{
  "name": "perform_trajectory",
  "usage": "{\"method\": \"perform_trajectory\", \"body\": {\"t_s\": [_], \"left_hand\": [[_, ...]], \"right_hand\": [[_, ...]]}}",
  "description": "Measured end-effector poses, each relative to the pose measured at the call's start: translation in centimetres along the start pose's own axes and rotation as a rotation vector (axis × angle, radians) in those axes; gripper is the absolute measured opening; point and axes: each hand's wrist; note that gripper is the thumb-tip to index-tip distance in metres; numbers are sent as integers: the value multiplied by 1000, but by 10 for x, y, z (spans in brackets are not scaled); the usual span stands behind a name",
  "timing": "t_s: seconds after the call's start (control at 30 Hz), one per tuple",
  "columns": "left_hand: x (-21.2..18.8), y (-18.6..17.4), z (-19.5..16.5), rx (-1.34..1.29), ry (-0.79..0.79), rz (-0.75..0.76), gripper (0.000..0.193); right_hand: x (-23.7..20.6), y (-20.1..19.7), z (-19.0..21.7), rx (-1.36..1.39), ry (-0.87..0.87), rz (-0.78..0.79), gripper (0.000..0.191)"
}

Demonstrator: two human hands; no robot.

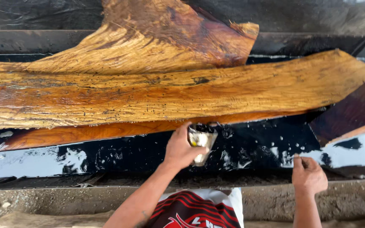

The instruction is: The person pours dark liquid from a tin can over large wooden planks and slabs resting in a long trough filled with dark liquid, moving along the trough to pour over different sections of the wood.

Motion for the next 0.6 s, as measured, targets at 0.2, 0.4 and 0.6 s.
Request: {"method": "perform_trajectory", "body": {"t_s": [0.2,0.4,0.6], "left_hand": [[14,-34,-31,184,-61,37,104],[18,-53,-45,6,-83,-22,83],[25,-56,-53,113,-131,-13,80]], "right_hand": [[-6,-5,1,76,-4,-38,30],[-10,-13,6,155,-76,-106,30],[-13,-20,7,214,-91,-191,26]]}}
Point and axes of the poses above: each hand's wrist, its own x-axis towards the middle knuckle, its own y-axis out of the palm, z = x × y, and after that the axes turned 1 degree about z, right-handed
